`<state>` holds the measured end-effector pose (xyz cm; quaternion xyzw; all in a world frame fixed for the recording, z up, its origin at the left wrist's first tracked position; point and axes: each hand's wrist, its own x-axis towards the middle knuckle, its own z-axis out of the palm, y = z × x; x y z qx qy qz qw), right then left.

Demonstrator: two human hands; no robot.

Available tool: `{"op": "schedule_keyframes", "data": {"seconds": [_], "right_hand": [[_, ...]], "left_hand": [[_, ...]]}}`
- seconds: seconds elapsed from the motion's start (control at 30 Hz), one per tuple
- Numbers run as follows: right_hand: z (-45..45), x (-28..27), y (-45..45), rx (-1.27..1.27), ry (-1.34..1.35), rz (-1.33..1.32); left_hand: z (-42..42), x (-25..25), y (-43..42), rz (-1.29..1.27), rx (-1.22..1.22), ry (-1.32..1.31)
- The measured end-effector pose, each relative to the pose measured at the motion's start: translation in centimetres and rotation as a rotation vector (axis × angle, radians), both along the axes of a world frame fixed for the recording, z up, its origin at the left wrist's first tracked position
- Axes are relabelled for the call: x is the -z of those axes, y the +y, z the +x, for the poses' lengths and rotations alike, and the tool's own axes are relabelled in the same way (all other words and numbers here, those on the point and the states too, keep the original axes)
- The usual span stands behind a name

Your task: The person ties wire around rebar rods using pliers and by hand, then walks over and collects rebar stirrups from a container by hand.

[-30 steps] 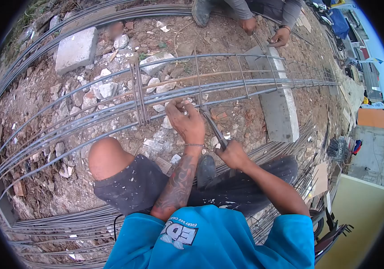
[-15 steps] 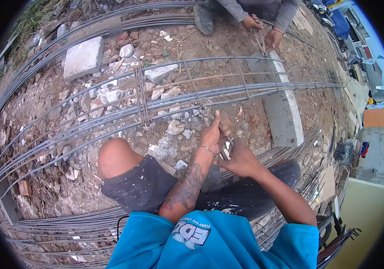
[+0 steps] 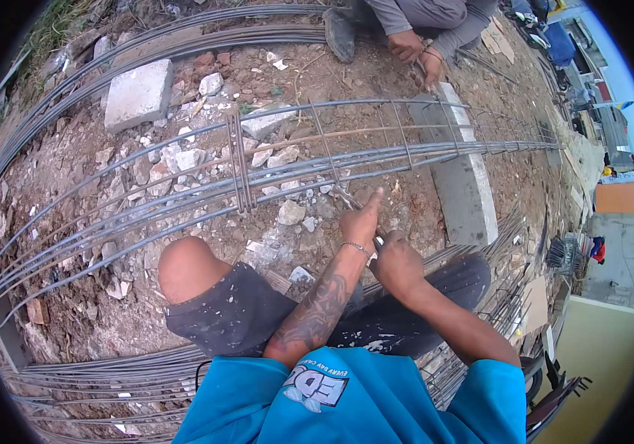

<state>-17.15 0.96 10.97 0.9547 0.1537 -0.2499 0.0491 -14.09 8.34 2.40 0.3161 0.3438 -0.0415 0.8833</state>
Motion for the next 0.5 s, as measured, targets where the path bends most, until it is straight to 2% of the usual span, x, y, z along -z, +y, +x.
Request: {"op": "schedule_keyframes", "data": {"seconds": [0.1, 0.13, 0.17, 0.2, 0.23, 0.27, 0.3, 0.33, 0.37, 0.43, 0.5], "right_hand": [[-1.1, -0.8, 1.1, 0.006, -0.053, -0.072], [-0.6, -1.0, 0.6, 0.234, 0.135, 0.205], [-0.5, -1.3, 0.4, 0.462, 0.327, 0.479], [-0.6, -1.9, 1.0, 0.952, 0.673, 0.900], [-0.7, -1.2, 0.9, 0.946, 0.679, 0.906], [-0.9, 0.0, 0.5, 1.051, 0.845, 0.914], [-0.8, 0.6, 0.3, 1.151, 1.011, 0.917], [-0.2, 0.0, 0.9, 0.898, 0.814, 0.671], [-0.3, 0.3, 0.4, 0.896, 0.814, 0.677], [-0.3, 0.3, -0.9, 0.065, -0.082, 0.059], [-0.7, 0.0, -0.5, 0.090, -0.082, 0.037]], "left_hand": [[-0.3, 1.7, 1.2, -0.338, 0.107, 0.183], [-0.6, 2.5, 1.6, -0.405, 0.171, 0.079], [-1.0, 3.2, 1.6, -0.410, 0.170, 0.092], [-1.2, 3.7, 1.7, -0.578, 0.153, -0.046], [-1.1, 4.4, 2.0, -0.738, 0.138, -0.195], [-1.3, 6.3, 2.2, -1.014, 0.176, -0.357], [-1.1, 5.0, 2.4, -1.006, 0.178, -0.366], [-1.3, 2.9, 2.5, -0.817, 0.161, -0.165], [-1.2, 1.5, 2.1, -0.626, 0.141, 0.027], [-0.8, 0.3, 0.3, -0.096, 0.118, 0.000], [-0.2, -0.7, 0.4, -0.270, 0.146, 0.183]]}}
